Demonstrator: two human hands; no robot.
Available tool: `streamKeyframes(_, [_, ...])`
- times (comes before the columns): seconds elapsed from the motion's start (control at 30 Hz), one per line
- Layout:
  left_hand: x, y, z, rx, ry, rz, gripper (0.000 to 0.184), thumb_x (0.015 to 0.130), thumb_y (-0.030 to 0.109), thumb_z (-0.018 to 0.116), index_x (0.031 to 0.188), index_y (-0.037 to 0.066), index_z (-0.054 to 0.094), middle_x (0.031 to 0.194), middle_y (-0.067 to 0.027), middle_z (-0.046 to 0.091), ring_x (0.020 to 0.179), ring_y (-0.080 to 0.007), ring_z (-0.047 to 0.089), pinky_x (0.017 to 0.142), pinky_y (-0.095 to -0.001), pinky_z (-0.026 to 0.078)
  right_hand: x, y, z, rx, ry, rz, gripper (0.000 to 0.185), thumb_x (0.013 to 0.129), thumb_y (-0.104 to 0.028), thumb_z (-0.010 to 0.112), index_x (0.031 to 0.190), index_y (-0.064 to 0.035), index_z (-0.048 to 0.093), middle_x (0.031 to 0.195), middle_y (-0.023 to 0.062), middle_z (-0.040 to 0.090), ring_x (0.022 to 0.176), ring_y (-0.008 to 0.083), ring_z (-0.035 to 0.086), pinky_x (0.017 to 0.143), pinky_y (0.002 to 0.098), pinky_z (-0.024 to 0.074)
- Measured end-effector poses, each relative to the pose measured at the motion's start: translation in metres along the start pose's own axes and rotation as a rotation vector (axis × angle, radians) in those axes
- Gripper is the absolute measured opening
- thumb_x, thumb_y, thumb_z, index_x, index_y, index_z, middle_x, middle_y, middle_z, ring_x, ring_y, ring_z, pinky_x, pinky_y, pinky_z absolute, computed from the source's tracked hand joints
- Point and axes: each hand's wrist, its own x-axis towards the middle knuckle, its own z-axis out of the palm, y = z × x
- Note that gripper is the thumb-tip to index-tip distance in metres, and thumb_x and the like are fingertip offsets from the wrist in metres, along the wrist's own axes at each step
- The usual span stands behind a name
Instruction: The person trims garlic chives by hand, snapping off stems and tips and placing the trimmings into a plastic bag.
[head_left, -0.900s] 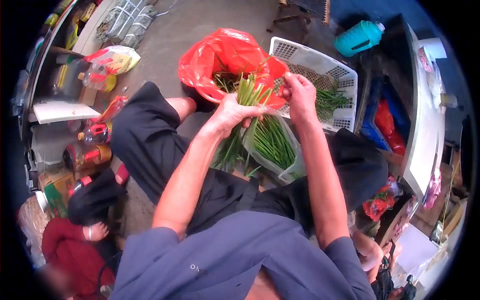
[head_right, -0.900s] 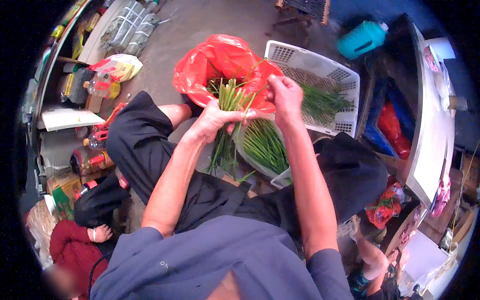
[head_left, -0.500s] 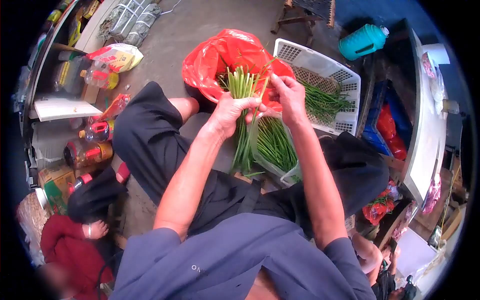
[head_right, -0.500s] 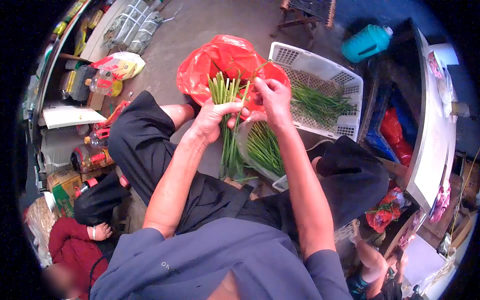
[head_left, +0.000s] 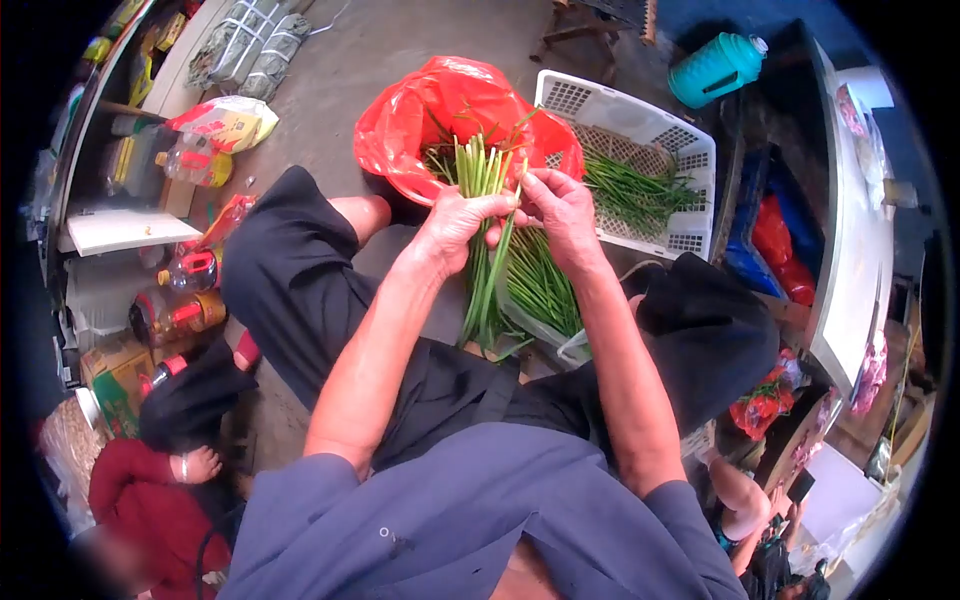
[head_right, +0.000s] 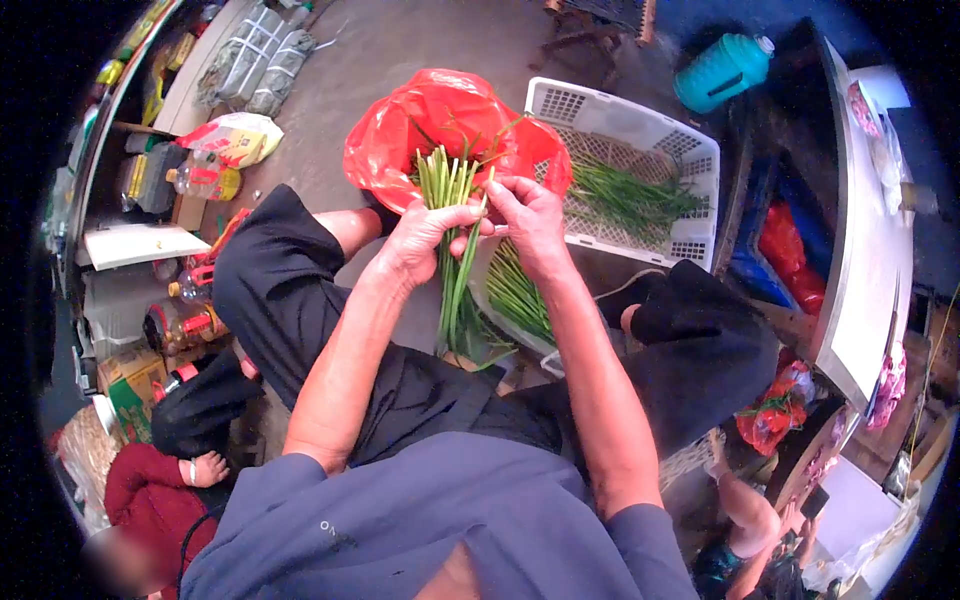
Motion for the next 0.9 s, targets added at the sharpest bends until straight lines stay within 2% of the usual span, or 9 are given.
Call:
streamKeyframes(0.17, [0.002, -0.003, -0.001, -0.003, -0.052, -0.042, 0.021, 0.082, 0.008, 0.066, 0.1, -0.001, 0.062, 0.079, -0.0127, 0.069, 0.048, -0.0092, 0.052, 0.043, -0.0203, 0.04, -0.001, 0.009, -0.003, -0.049, 0.037, -0.024, 0.021, 0.096, -0.021, 0.057, 0.098, -0.0009, 0.062, 0.081, 0.0019, 0.064, 0.067, 0.0068, 0.058, 0.061, 0.0217, 0.0478])
streamKeyframes(0.3, [0.002, -0.003, -0.002, -0.008, -0.053, -0.038, 0.019, 0.082, 0.008, 0.065, 0.098, -0.002, 0.063, 0.078, -0.0123, 0.069, 0.047, -0.009, 0.051, 0.044, -0.0201, 0.04, 0.001, 0.013, -0.003, -0.034, 0.015, -0.049, 0.021, 0.096, -0.021, 0.056, 0.097, -0.0014, 0.061, 0.08, 0.0017, 0.064, 0.065, 0.0069, 0.058, 0.061, 0.0219, 0.0477])
streamKeyframes(0.47, [0.002, -0.002, 0.0, -0.006, -0.03, -0.055, 0.015, 0.082, 0.008, 0.064, 0.093, -0.002, 0.065, 0.078, -0.0118, 0.069, 0.047, -0.0091, 0.051, 0.044, -0.0203, 0.04, 0.001, 0.013, -0.003, -0.033, 0.101, -0.006, 0.018, 0.096, -0.02, 0.057, 0.097, -0.0032, 0.062, 0.081, 0.0004, 0.064, 0.065, 0.0066, 0.056, 0.062, 0.0211, 0.047])
streamKeyframes(0.6, [0.001, 0.0, 0.001, 0.006, -0.002, -0.056, 0.016, 0.081, 0.008, 0.065, 0.094, -0.002, 0.064, 0.077, -0.0114, 0.069, 0.047, -0.0091, 0.051, 0.044, -0.0205, 0.04, -0.003, 0.008, 0.005, 0.001, 0.106, 0.023, 0.018, 0.096, -0.02, 0.057, 0.095, -0.003, 0.062, 0.078, -0.0003, 0.062, 0.063, 0.0059, 0.054, 0.06, 0.0206, 0.0458])
streamKeyframes(0.7, [0.003, -0.004, -0.003, 0.036, 0.002, -0.039, 0.017, 0.081, 0.008, 0.065, 0.095, -0.001, 0.063, 0.076, -0.011, 0.068, 0.048, -0.0092, 0.052, 0.044, -0.0206, 0.04, -0.004, 0.009, 0.006, -0.166, 0.04, -0.081, 0.026, 0.097, -0.025, 0.055, 0.091, -0.0009, 0.061, 0.074, 0.0006, 0.062, 0.06, 0.0065, 0.055, 0.057, 0.0225, 0.0456])
streamKeyframes(0.8, [0.004, -0.004, -0.003, 0.038, -0.004, -0.061, 0.017, 0.081, 0.008, 0.065, 0.095, -0.001, 0.063, 0.076, -0.0112, 0.068, 0.048, -0.0095, 0.052, 0.044, -0.0207, 0.04, -0.005, 0.009, 0.005, -0.235, 0.066, -0.116, 0.026, 0.097, -0.024, 0.055, 0.089, -0.0007, 0.061, 0.071, 0.0019, 0.061, 0.06, 0.0069, 0.055, 0.057, 0.0229, 0.0451])
streamKeyframes(0.87, [0.003, -0.003, -0.004, 0.055, -0.029, -0.062, 0.016, 0.081, 0.008, 0.064, 0.095, -0.001, 0.062, 0.076, -0.0113, 0.068, 0.048, -0.01, 0.052, 0.043, -0.0205, 0.04, -0.006, 0.007, 0.003, -0.481, 0.081, -0.165, 0.022, 0.097, -0.02, 0.054, 0.086, -0.0014, 0.06, 0.07, 0.0014, 0.06, 0.06, 0.0069, 0.052, 0.057, 0.0225, 0.0435])
streamKeyframes(0.9, [0.003, -0.003, -0.003, 0.055, -0.029, -0.062, 0.016, 0.081, 0.008, 0.064, 0.095, -0.001, 0.062, 0.076, -0.0113, 0.068, 0.048, -0.01, 0.052, 0.043, -0.0205, 0.04, -0.007, 0.005, 0.003, -0.481, 0.081, -0.165, 0.022, 0.097, -0.02, 0.054, 0.086, -0.0014, 0.06, 0.07, 0.0014, 0.06, 0.06, 0.0069, 0.052, 0.057, 0.0225, 0.0435])
